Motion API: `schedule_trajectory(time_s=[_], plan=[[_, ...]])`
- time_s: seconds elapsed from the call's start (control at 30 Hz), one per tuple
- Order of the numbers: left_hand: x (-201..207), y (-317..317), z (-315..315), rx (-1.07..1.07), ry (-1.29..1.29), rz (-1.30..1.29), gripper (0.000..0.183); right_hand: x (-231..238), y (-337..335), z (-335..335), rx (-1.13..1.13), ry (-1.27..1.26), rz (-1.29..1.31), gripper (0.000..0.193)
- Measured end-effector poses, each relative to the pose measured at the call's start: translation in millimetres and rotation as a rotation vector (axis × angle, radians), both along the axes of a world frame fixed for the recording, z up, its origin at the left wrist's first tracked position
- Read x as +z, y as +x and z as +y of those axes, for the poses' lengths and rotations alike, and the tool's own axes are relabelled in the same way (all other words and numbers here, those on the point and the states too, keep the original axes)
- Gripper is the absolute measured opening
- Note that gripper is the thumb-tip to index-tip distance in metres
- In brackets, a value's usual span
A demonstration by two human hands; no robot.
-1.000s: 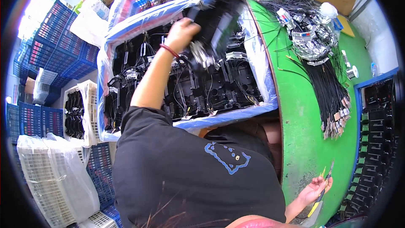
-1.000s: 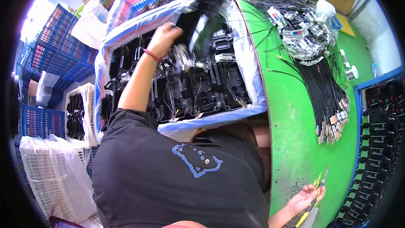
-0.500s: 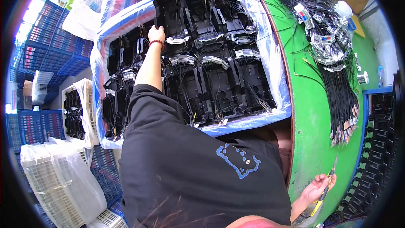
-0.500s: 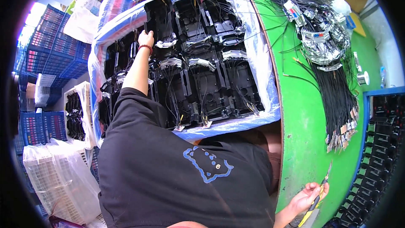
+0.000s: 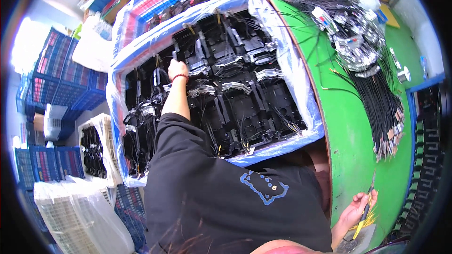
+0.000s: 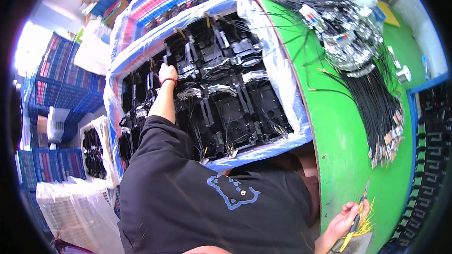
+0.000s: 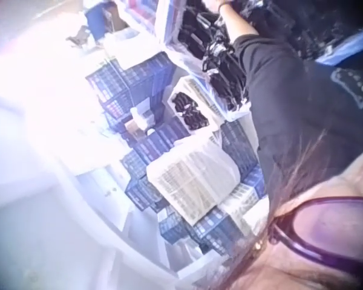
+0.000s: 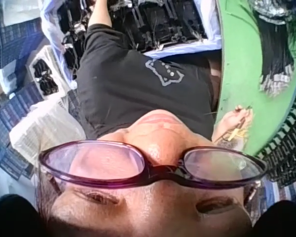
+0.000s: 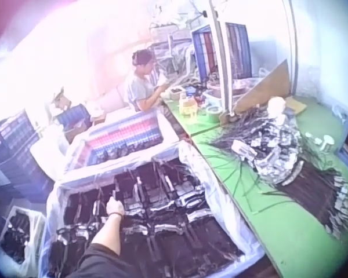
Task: The person solders wires to a circuit board using a soldering iron, then places the board into a plastic toy car shell. They repeat the process by soldering wires to another circuit board and placing it into a different toy car shell retrieved from a bin.
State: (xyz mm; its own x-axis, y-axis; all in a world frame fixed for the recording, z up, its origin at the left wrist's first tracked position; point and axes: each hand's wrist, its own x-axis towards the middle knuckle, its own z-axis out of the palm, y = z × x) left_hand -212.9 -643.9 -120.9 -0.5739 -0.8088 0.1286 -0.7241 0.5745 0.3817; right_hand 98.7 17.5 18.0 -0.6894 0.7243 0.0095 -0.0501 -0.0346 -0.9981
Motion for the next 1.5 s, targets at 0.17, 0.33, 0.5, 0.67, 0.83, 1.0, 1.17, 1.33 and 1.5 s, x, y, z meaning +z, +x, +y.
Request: schedule_trajectory(time_s=[0.17, 0.33, 0.5, 0.67, 0.83, 1.0, 1.17, 1.33, 1.5], plan=[[2.7, -8.4, -13.4, 0.008, -0.117, -0.207, 0.054, -8.9, 2.0, 6.3, -0.069, 0.026, 0.045, 0.035], [9.0, 20.8, 50.9, -0.418, -0.338, 0.107, 0.066, -18.2, 18.3, 23.5, -0.022, 0.097, 0.118, 0.033], [-10.3, -7.1, 73.0, -0.308, -0.12, -0.224, 0.068, -14.3, 40.5, 41.5, -0.086, 0.123, 0.088, 0.03], [80.9, -38.1, 195.6, -0.804, -0.025, 0.528, 0.04, -22.4, 57.2, 58.4, -0.062, 0.121, 0.036, 0.027], [136.1, -11.9, 466.9, -1.71, 0.27, 0.307, 0.013, -27.1, 44.4, 59.5, -0.023, 0.066, 0.039, 0.025], [142.5, 9.7, 659.5, -2.12, 0.275, 0.385, 0.014, -19.3, 46.7, 70.5, -0.023, 0.111, 0.049, 0.026], [147.6, 1.4, 700.4, -2.219, 0.202, 0.829, 0.011, -18.6, 51.2, 72.0, -0.062, 0.074, 0.035, 0.028], [176.9, 101.0, 635.0, -2.665, 0.419, 0.428, 0.019, -13.6, 43.8, 66.2, -0.071, 0.065, 0.025, 0.035], [162.6, 164.8, 608.4, -2.417, 0.866, 0.174, 0.026, 10.3, 19.6, 68.5, 0.146, 0.664, 0.049, 0.039]])
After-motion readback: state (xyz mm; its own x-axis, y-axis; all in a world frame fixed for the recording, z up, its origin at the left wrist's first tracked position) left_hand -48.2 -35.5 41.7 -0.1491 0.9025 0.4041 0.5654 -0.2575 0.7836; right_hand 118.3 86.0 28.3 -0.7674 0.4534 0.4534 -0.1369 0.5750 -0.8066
